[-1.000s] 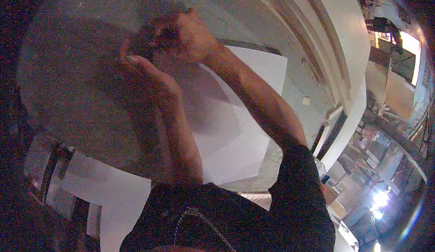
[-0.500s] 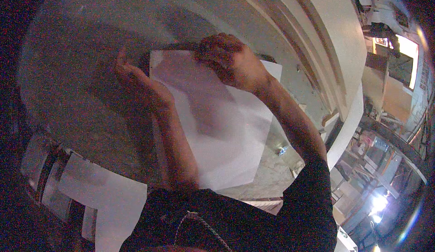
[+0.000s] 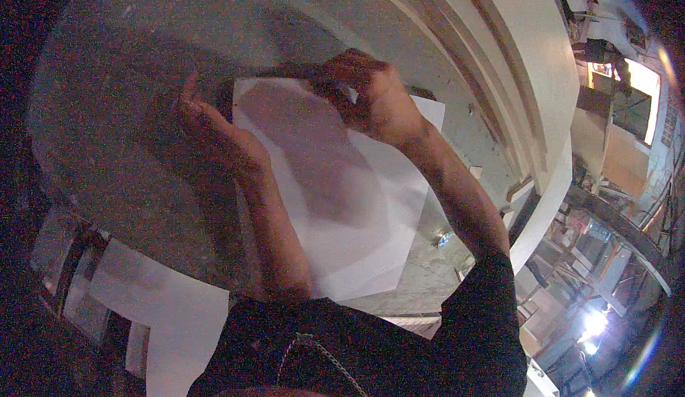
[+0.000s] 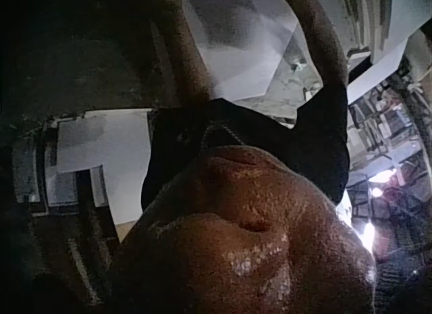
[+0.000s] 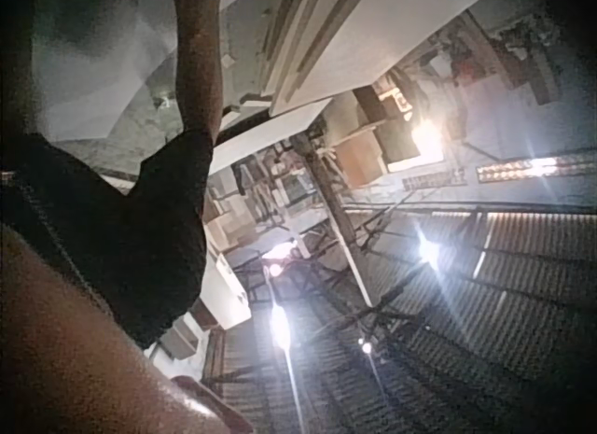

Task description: The person scrapes the edges of white panels using a small tool. They handle the panels one at a time, removing excess material from the sides and corners by hand before stacking them.

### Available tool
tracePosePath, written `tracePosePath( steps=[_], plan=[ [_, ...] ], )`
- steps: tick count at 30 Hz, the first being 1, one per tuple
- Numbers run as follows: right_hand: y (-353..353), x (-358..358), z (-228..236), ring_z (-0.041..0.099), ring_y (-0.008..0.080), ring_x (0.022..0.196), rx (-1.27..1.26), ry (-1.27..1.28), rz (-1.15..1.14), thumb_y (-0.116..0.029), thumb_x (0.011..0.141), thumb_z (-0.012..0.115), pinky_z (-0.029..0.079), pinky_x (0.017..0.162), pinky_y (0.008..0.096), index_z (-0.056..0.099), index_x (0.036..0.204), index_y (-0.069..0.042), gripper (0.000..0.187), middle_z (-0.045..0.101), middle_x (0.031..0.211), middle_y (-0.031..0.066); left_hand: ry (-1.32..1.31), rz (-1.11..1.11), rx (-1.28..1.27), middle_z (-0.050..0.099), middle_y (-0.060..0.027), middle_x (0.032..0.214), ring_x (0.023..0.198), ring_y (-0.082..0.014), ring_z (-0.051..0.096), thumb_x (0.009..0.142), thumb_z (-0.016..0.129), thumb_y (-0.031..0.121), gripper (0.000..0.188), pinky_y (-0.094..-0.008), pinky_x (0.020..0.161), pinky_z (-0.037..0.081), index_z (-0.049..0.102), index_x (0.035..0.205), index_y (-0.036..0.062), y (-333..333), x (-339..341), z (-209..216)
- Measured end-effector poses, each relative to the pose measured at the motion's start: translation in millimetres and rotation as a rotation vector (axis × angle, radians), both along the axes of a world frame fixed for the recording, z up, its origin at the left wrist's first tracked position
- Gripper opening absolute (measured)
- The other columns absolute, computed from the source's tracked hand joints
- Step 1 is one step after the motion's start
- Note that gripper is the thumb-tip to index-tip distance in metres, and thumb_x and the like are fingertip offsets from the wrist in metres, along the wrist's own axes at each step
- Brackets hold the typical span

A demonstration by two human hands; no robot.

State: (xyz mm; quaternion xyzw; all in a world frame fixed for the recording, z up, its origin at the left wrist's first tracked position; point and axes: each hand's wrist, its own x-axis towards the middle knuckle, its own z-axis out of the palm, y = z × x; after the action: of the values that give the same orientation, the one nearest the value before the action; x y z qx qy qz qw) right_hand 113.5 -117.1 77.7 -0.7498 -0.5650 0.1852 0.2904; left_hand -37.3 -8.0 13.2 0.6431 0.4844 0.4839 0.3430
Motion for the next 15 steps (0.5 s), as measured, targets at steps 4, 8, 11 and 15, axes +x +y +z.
tracePosePath(
  steps=[4, 8, 11, 15],
  plan=[
    [-2, 1, -9, 0.067, 0.021, 0.088, 0.012, 0.067, -0.022, 0.006, 0.075, 0.071, 0.054, 0.077, 0.0339, 0.072, 0.095, -0.003, 0.022, 0.07, 0.095, 0.0099, -0.009, -0.011, -0.009, 0.055, -0.023, 0.114, 0.108, -0.0372, 0.05, 0.103, 0.027, 0.045, 0.059, -0.0462, 0.096, 0.036, 0.052, 0.12, -0.0053, 1, 0, -1],
    [-1, 4, -11, 0.065, 0.0162, 0.08, -0.057, 0.278, -0.181, 0.003, 0.077, 0.071, 0.052, 0.072, 0.0296, 0.072, 0.092, -0.002, 0.016, 0.069, 0.089, 0.0094, -0.035, -0.029, 0.007, 0.055, -0.0232, 0.114, 0.108, -0.0372, 0.05, 0.103, 0.028, 0.044, 0.058, -0.0459, 0.097, 0.035, 0.052, 0.12, -0.0059, 1, 3, -5],
    [14, 2, 5, 0.061, 0.0146, 0.074, -0.128, 0.231, -0.107, 0.002, 0.079, 0.069, 0.049, 0.068, 0.0278, 0.072, 0.09, -0.002, 0.011, 0.067, 0.084, 0.0083, -0.026, -0.021, 0.024, 0.055, -0.023, 0.114, 0.108, -0.0368, 0.05, 0.102, 0.029, 0.044, 0.058, -0.0456, 0.097, 0.035, 0.052, 0.119, -0.0061, 2, -3, -7],
    [17, 6, -36, 0.06, 0.014, 0.071, 0.068, 0.683, -0.138, 0.003, 0.08, 0.066, 0.048, 0.066, 0.0293, 0.07, 0.087, -0.002, 0.01, 0.066, 0.083, 0.0072, -0.011, -0.041, -0.007, 0.055, -0.0228, 0.115, 0.108, -0.0368, 0.05, 0.102, 0.029, 0.045, 0.058, -0.0454, 0.097, 0.035, 0.052, 0.12, -0.0058, -6, 5, -9]
  ],
)
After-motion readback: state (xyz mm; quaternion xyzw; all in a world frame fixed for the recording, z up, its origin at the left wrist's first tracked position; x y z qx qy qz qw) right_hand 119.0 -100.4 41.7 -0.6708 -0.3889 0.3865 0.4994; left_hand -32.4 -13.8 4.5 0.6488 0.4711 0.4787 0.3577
